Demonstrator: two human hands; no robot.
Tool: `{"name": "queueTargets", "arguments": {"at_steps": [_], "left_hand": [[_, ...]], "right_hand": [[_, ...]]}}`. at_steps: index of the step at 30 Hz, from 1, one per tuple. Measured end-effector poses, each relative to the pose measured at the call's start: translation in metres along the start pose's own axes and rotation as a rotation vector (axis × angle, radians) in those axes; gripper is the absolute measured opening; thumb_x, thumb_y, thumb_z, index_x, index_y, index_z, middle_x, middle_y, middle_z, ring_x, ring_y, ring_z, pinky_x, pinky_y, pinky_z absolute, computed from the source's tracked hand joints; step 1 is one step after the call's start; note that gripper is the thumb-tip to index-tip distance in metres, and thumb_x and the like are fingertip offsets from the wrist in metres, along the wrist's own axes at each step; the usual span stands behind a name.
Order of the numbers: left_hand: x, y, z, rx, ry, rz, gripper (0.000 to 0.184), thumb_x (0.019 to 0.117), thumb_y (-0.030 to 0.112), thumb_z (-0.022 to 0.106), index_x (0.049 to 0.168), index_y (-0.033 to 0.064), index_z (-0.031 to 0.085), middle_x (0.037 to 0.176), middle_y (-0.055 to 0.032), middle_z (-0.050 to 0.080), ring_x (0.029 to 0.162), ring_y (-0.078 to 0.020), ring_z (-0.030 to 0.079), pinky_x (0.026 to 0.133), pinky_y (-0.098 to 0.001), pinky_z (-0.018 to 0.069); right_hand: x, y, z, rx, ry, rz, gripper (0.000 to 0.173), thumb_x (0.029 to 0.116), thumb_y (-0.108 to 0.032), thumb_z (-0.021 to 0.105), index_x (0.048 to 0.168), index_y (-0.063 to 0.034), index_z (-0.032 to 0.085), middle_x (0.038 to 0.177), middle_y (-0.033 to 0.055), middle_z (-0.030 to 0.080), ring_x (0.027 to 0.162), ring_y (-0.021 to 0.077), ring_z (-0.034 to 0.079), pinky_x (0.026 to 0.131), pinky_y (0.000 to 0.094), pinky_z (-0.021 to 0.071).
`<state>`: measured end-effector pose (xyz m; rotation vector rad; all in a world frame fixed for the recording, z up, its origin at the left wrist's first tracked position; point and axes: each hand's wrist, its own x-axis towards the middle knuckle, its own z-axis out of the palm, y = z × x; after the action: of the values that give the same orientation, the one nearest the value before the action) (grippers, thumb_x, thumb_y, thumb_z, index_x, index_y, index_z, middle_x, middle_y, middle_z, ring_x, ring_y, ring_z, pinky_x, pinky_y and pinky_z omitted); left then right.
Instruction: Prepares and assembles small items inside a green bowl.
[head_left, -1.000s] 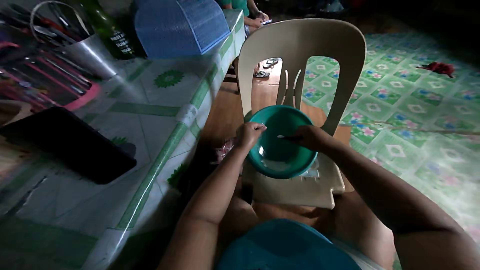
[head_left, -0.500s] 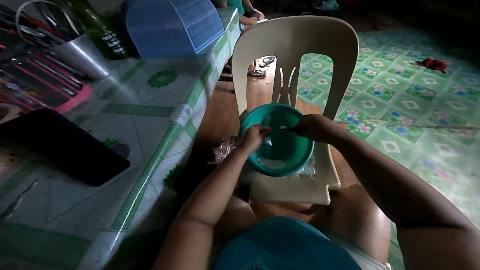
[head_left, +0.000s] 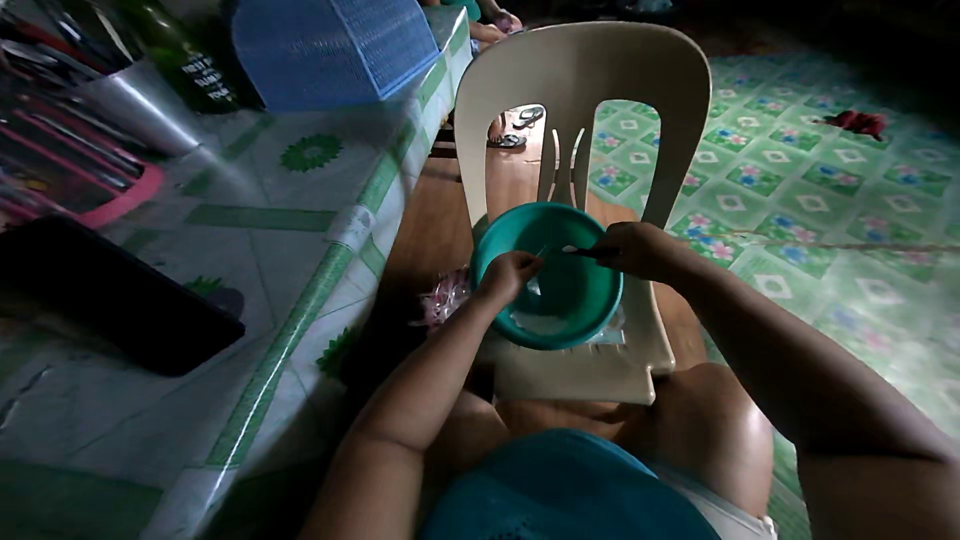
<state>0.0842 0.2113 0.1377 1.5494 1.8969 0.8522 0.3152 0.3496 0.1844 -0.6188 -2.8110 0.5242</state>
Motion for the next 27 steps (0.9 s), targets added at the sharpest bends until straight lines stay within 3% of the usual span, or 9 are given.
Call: {"name": "queueTargets", "arguments": {"at_steps": [4,13,27], "left_hand": [[0.009,-0.008,0.003,0.097,-0.019,0.028,0.032,0.1056,0.034,0.058,0.113,0.007,0.074,0.107,-0.0137,0.072,0.102,-0.0281,0.069,0.095,-0.0541,0.0522],[0.007,0.0,0.004,0.243,-0.057,-0.011,0.031,0.1055,0.033,0.057,0.112,0.0095,0.076,0.111,-0.0121,0.073,0.109,-0.0276,0.067,0.099,-0.054,0.0495],[0.007,-0.003,0.004,0.35,-0.076,0.079,0.033,0.1057,0.034,0.055,0.111,0.0095,0.076,0.109,-0.0125,0.074,0.109,-0.0302,0.068,0.099,-0.0583,0.0486]], "right_hand": [[0.001,-0.002,-0.005,-0.035,-0.037,0.028,0.013,0.0957,-0.012,0.069,0.103,-0.0077,0.079,0.097,0.0122,0.072,0.095,0.0305,0.07,0.087,0.0573,0.0554],[0.007,-0.017,-0.012,-0.05,-0.198,0.109,0.017,0.1005,-0.013,0.065,0.111,-0.0038,0.075,0.109,0.0147,0.07,0.108,0.0305,0.067,0.098,0.0527,0.0518],[0.011,0.008,0.015,-0.146,-0.079,-0.022,0.011,0.0942,-0.014,0.07,0.1,-0.0092,0.078,0.1,0.012,0.073,0.099,0.0324,0.07,0.089,0.0613,0.0548]]}}
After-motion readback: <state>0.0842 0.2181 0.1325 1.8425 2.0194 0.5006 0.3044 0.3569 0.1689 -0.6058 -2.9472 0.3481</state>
